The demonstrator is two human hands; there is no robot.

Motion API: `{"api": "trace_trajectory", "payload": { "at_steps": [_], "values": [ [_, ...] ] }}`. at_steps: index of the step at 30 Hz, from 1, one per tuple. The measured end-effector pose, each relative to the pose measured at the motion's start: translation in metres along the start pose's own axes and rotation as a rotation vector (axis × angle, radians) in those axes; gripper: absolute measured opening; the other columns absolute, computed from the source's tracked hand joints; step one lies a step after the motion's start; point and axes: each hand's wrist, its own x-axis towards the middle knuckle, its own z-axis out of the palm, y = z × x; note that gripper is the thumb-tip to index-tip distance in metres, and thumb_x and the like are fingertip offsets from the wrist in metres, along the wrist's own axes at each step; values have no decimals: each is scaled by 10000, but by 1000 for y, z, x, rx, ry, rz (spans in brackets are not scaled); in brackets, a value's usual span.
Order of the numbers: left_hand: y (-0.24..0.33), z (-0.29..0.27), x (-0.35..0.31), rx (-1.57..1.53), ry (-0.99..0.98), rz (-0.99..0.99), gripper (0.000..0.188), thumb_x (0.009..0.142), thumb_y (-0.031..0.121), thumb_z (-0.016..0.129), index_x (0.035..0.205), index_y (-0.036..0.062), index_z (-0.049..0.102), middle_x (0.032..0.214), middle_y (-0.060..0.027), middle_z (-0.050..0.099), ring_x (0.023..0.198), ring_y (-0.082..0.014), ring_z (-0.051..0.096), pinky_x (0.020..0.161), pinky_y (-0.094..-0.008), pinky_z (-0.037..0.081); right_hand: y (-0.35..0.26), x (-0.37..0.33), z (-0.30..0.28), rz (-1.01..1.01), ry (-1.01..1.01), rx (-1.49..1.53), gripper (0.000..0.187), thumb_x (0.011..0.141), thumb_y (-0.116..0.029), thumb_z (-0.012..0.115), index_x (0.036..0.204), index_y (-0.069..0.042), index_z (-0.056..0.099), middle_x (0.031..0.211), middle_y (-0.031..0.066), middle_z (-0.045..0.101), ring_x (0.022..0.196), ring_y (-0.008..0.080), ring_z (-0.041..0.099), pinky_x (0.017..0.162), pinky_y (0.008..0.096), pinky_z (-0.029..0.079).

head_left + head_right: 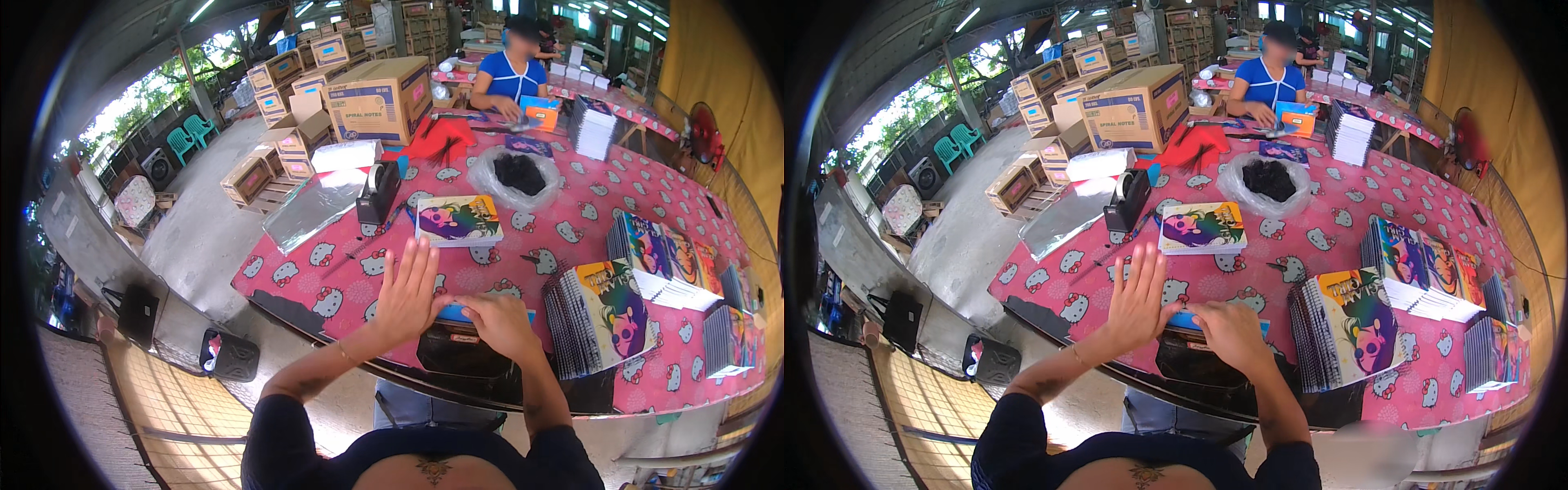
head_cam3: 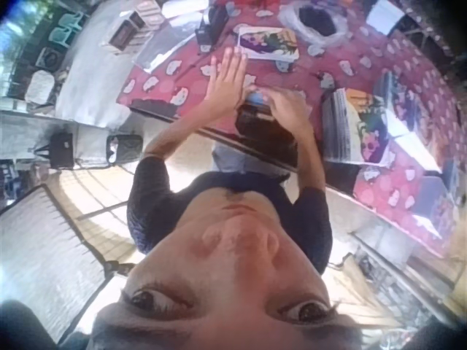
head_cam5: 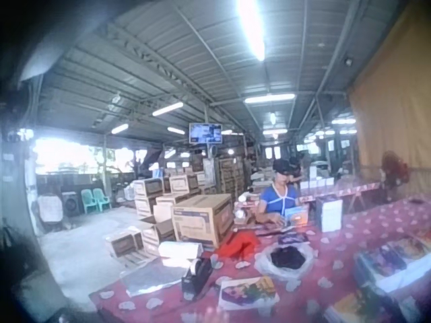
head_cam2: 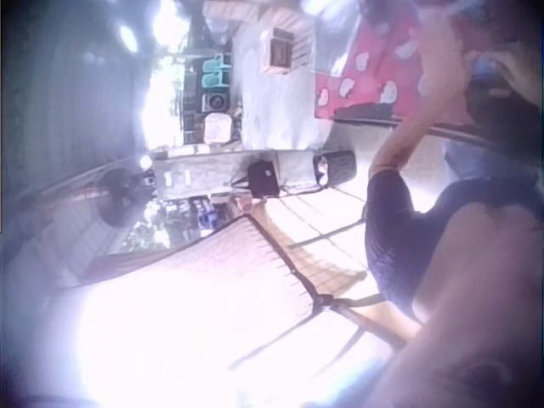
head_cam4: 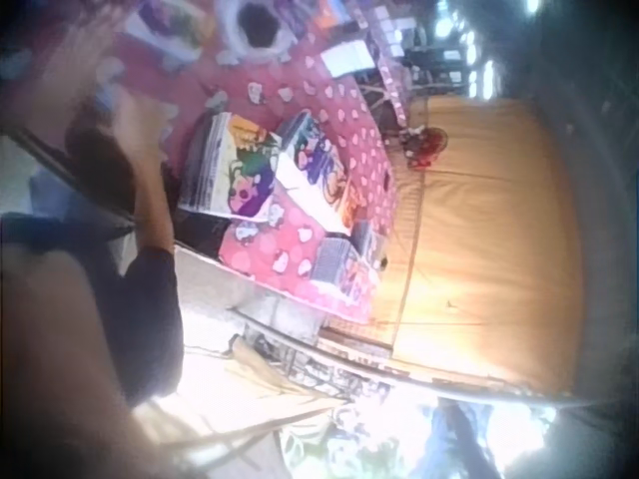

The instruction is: The person picks up spiral notebooks one by one, turns each over to see both sides, and places them into organized stacks on a table.

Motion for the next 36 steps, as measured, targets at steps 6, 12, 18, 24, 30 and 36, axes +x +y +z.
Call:
{"api": "trace_trajectory", "payload": {
  "at_steps": [6, 12, 18, 24, 30, 36],
  "values": [
    [19, -11, -3, -122, -187, 104, 870, 944, 577, 559, 1509, -53, 361, 1572, -249, 384, 1497, -360, 331, 1187, -595, 236, 0, -4, -3, 65, 18, -13, 410, 884, -177, 710, 1283, -112, 643, 917, 130, 737, 794, 354, 696, 698, 473, 520],
    [39, -10, -39, -105, -335, 316, 774, 974, 534, 530, 1512, -7, 401, 1571, -190, 418, 1498, -303, 341, 1182, -598, 236, 6, -42, -43, 134, 319, 238, 570, 818, -53, 805, 1337, -50, 570, 1189, 155, 703, 1104, 262, 681, 878, 367, 552],
    [47, 17, -53, -348, -148, 316, 745, 971, 517, 544, 1492, -4, 438, 1574, -199, 416, 1498, -338, 334, 1193, -615, 196, 52, -71, 29, 323, 399, 981, 461, 885, 22, 754, 1308, -10, 574, 1084, 90, 698, 997, 131, 655, 840, 261, 523],
    [23, 2, 4, -71, -76, 91, 829, 927, 582, 574, 1506, 10, 417, 1574, -185, 409, 1485, -302, 352, 1192, -581, 219, 42, -64, 47, 359, 411, 1008, 377, 891, 61, 730, 1235, 1, 586, 1033, 49, 649, 951, 103, 628, 832, 250, 509],
    [25, 13, 6, -125, -55, 221, 880, 891, 610, 593, 1475, -22, 406, 1480, -237, 474, 1403, -355, 436, 1143, -628, 269, 33, -55, 40, 374, 426, 1016, 341, 916, 49, 709, 1226, -6, 578, 1052, 57, 660, 962, 97, 631, 839, 245, 499],
    [51, -10, 2, -155, -249, 225, 902, 836, 543, 693, 1479, -19, 401, 1495, -209, 463, 1403, -336, 436, 1131, -578, 320, 45, -64, 43, 360, 292, 1105, 258, 954, 10, 676, 1201, -4, 604, 1040, 36, 680, 947, 78, 627, 834, 230, 487]
  ]
}}
